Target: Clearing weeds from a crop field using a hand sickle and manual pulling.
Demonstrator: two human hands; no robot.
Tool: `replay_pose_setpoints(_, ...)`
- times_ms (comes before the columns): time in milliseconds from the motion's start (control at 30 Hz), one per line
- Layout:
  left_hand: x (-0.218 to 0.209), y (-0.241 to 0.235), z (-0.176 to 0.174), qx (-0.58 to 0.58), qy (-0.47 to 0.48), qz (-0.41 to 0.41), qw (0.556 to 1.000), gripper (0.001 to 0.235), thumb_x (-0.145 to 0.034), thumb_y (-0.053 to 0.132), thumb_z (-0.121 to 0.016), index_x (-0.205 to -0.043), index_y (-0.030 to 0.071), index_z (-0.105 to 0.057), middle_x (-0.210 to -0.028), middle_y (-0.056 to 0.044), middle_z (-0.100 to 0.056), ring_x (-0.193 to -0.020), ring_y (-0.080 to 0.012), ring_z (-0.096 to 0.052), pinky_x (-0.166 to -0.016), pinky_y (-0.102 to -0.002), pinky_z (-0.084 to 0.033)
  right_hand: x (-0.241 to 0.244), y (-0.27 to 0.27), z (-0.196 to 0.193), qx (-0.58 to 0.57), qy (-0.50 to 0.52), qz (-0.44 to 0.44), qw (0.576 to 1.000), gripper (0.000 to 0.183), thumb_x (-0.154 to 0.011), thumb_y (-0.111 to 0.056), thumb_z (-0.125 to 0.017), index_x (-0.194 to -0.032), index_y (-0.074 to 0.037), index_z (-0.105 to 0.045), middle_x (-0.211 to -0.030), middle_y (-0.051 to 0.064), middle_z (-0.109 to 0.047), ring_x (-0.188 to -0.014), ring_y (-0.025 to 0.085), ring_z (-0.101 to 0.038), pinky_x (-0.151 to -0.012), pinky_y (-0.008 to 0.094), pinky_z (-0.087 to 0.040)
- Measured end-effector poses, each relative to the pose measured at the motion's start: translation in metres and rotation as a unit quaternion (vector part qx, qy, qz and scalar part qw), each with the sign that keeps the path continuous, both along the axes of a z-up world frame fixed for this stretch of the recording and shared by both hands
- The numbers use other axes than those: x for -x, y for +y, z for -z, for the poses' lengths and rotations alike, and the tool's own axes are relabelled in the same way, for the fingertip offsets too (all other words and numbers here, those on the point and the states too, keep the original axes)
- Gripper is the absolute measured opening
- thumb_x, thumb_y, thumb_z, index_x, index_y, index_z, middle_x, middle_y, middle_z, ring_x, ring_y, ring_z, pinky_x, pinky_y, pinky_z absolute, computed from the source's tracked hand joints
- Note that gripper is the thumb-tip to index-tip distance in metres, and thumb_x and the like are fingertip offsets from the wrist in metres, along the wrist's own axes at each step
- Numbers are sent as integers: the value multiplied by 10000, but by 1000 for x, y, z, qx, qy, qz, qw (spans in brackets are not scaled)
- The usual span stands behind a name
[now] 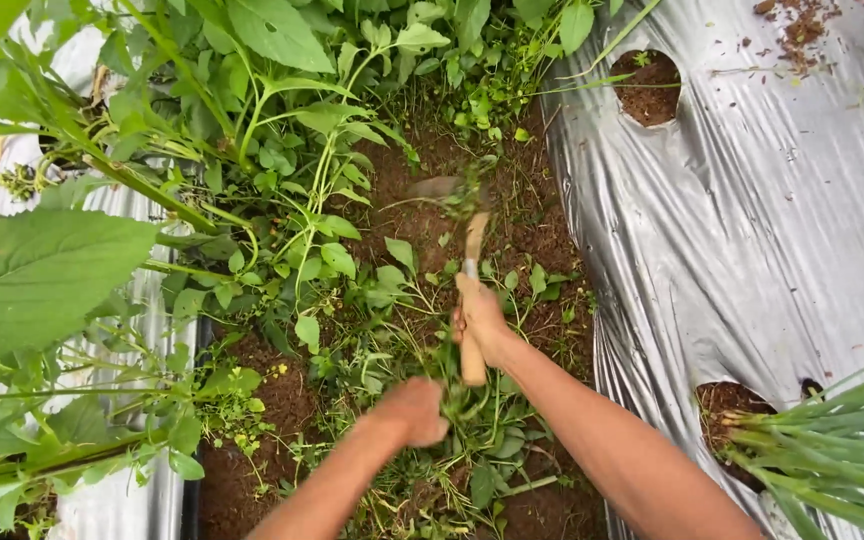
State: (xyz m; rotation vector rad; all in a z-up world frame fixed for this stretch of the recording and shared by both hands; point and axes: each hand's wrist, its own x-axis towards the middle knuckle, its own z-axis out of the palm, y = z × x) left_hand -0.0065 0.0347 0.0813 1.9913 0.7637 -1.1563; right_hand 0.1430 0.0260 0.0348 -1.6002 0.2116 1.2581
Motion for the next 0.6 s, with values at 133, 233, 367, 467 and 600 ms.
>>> replay_pose_setpoints(133, -16, 58, -25, -79, -103, -191, 973, 672, -964, 353, -596, -1531, 24, -447, -1520, -262, -495, -1423, -447, -460, -1164, -612, -383, 53, -81, 13, 27, -31, -170, 985, 463, -1018, -405, -503, -1221, 7, -555, -585, 54, -480, -384, 168, -484, -346, 323, -500)
replay_pose_setpoints(233, -20, 73, -45, -218, -155, -293, 918, 697, -973, 320, -572, -1560, -5, -385, -1563, -309, -408, -1474, -465, -384, -1206, -617, -327, 66, -94, -17, 55, 1, -170, 984, 411, -1068, -343, -452, -1271, -4, -567, -588, 27, -516, -388, 139, -464, -345, 290, -476)
replay_pose_setpoints(367, -4, 51, -9, -270, -126, -411, 862, 959, -970, 516, -584, -1632, -34, -159, -1627, -344, -251, -1542, -459, -252, -1236, -587, -287, 43, -52, -15, 5, -89, -117, 989, 333, -1077, -346, -477, -1160, -34, -558, -590, 0, -500, -371, 144, -462, -319, 275, -423)
replay_pose_setpoints(467, 1, 37, 8, -302, -47, -345, 887, 1072, -906, 467, -749, -1642, -3, -128, -1663, -283, -242, -1548, -383, -264, -1229, -548, -298, 17, -8, -32, -68, -104, -83, 989, 302, -1089, -342, -417, -1070, -57, -514, -616, -24, -454, -418, 112, -440, -361, 248, -431)
replay_pose_setpoints(600, 4, 41, 14, -390, -39, -279, 877, 1205, -815, 313, -877, -1648, 9, -61, -1633, -248, -301, -1441, -318, -426, -1061, -459, -520, 2, 24, -30, -48, -65, -51, 995, 325, -1054, -406, -452, -968, -94, -473, -615, -45, -424, -465, 87, -429, -404, 228, -452)
